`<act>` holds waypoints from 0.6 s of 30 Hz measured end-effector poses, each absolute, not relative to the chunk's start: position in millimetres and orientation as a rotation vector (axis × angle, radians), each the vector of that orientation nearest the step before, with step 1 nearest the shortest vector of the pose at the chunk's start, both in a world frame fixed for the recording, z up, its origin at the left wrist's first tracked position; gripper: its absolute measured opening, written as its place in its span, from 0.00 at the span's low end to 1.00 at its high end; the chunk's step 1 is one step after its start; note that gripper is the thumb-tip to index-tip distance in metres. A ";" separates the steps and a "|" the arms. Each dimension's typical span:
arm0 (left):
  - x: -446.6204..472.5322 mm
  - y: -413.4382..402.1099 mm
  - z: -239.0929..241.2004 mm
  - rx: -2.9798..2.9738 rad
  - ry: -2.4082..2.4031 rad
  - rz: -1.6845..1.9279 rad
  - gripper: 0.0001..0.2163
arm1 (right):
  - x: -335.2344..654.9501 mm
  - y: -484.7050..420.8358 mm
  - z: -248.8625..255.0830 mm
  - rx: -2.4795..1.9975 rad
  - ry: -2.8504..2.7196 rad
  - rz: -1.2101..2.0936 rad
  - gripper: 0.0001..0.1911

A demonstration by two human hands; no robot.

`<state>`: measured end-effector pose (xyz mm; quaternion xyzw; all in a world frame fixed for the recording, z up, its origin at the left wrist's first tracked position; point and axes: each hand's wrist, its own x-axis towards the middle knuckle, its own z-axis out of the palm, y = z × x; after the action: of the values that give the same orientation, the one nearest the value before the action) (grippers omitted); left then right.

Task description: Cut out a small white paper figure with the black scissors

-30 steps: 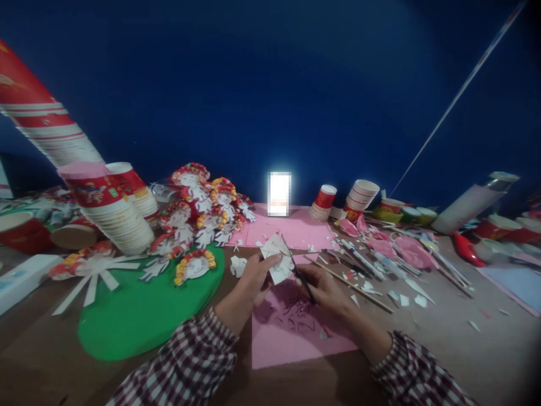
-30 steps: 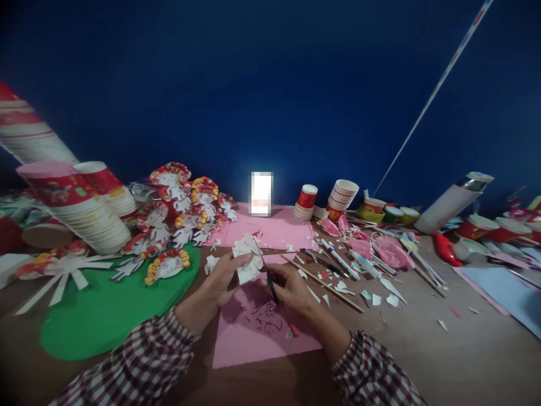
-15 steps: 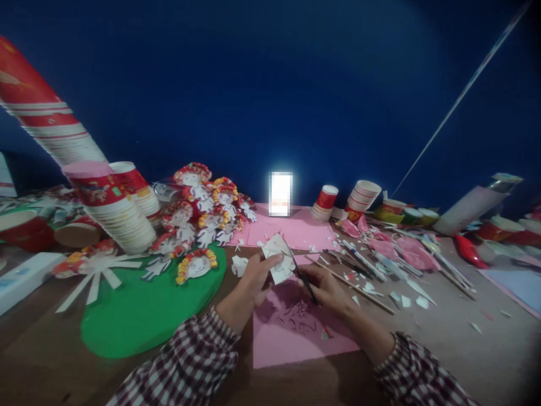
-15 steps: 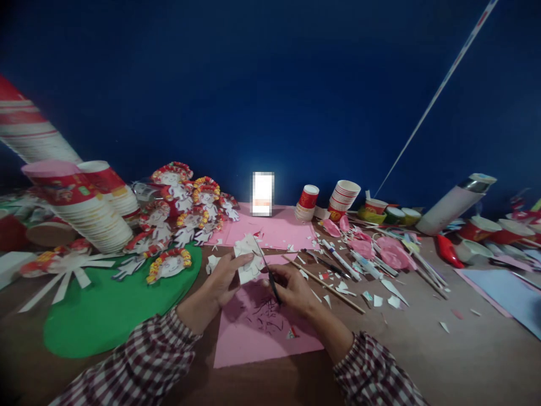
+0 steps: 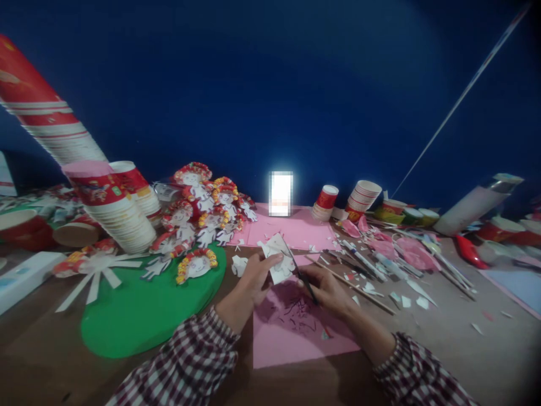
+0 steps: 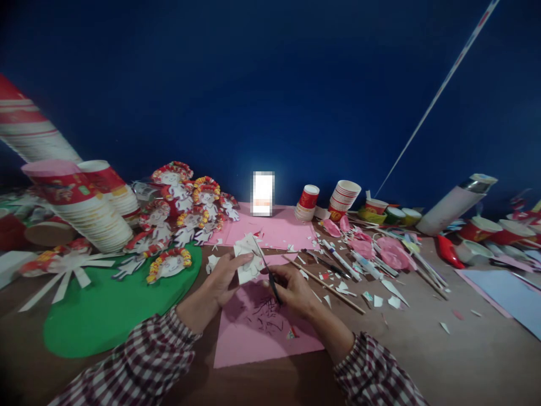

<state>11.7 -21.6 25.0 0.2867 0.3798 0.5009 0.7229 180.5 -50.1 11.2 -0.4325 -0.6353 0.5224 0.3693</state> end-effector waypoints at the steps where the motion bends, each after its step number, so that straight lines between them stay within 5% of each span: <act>1: 11.6 -21.5 25.1 0.631 0.843 1.109 0.12 | 180.4 -50.2 11.5 -1.118 -1.627 1.343 0.20; 18: 13.3 -19.6 21.8 0.593 0.933 1.140 0.12 | 179.4 -52.1 8.4 -1.147 -1.722 1.272 0.16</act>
<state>13.3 -19.6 21.8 0.2663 0.4192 0.5119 0.7009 179.4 -52.1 8.4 -0.4427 -0.6643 0.4908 0.3491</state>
